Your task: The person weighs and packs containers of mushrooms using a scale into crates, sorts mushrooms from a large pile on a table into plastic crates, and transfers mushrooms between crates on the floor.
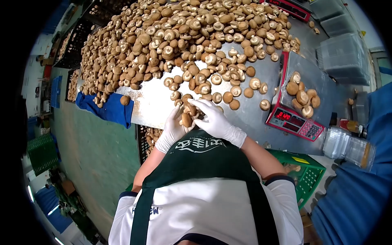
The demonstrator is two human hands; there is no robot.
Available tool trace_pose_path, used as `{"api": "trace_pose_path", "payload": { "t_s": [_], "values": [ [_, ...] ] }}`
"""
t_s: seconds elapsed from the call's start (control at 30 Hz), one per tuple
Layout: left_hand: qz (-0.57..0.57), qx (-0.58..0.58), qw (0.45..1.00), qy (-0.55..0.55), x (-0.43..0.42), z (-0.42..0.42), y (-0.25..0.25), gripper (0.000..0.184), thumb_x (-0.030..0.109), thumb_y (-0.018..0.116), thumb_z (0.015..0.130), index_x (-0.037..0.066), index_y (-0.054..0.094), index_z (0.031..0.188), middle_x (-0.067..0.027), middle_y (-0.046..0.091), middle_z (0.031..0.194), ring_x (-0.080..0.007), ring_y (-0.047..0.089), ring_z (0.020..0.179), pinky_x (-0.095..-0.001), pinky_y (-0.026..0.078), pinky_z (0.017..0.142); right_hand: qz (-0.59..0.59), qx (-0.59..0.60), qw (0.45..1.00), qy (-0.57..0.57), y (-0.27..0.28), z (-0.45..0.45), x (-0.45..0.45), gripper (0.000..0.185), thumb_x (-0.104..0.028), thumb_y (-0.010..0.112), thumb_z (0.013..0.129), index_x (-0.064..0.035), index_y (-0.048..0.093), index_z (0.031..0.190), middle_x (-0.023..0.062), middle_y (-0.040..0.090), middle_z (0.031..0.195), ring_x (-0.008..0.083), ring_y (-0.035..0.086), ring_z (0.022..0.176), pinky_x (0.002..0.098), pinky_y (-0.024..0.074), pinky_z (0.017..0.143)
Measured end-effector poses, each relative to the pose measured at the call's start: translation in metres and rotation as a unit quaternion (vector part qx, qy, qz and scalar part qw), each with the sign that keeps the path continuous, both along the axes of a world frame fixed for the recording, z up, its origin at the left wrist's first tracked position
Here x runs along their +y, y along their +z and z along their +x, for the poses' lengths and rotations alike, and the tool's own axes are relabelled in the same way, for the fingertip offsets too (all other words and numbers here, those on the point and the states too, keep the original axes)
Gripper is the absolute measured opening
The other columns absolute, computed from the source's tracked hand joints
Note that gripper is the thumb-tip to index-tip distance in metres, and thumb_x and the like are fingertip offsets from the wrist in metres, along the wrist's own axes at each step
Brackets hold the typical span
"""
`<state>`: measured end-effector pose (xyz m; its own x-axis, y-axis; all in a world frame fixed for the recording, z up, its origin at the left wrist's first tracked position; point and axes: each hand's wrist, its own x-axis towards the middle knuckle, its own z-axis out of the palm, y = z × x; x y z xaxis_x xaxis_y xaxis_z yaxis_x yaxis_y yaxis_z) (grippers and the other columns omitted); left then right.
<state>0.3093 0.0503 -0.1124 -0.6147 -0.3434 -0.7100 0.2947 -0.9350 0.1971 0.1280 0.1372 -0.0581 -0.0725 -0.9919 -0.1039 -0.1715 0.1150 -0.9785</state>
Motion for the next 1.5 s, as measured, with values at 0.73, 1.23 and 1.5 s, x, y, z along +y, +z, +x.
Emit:
{"api": "trace_pose_path", "payload": {
  "t_s": [0.73, 1.23, 1.5],
  "values": [
    [-0.154, 0.092, 0.960, -0.213, 0.008, -0.067, 0.039, 0.057, 0.035, 0.049, 0.096, 0.006, 0.034, 0.142, -0.0143, 0.044, 0.139, -0.0286, 0.046, 0.128, -0.0454, 0.040, 0.104, 0.013, 0.143, 0.979, -0.142, 0.001, -0.015, 0.029, 0.071, -0.020, 0.073, 0.073, -0.0111, 0.043, 0.136, 0.0176, 0.042, 0.135, 0.0381, 0.055, 0.114, 0.0418, 0.0482, 0.094],
    [-0.180, 0.068, 0.942, -0.274, 0.016, -0.084, 0.049, 0.057, 0.032, 0.049, 0.099, 0.007, 0.031, 0.147, -0.0119, 0.049, 0.134, -0.0245, 0.053, 0.120, -0.0360, 0.045, 0.100, -0.104, 0.278, 0.823, -0.485, 0.060, -0.205, 0.089, 0.061, -0.016, 0.073, 0.082, -0.0010, 0.047, 0.135, 0.0187, 0.054, 0.126, 0.0298, 0.054, 0.117, 0.0349, 0.0429, 0.100],
    [-0.187, 0.013, 0.955, -0.228, 0.009, -0.063, 0.040, 0.052, 0.032, 0.048, 0.099, 0.007, 0.037, 0.143, -0.0075, 0.054, 0.123, -0.0200, 0.055, 0.114, -0.0334, 0.044, 0.099, 0.077, 0.504, 0.750, -0.422, 0.059, -0.216, 0.085, 0.057, -0.039, 0.064, 0.087, -0.0034, 0.056, 0.130, 0.0185, 0.055, 0.132, 0.0321, 0.054, 0.118, 0.0413, 0.0379, 0.104]
  ]
}}
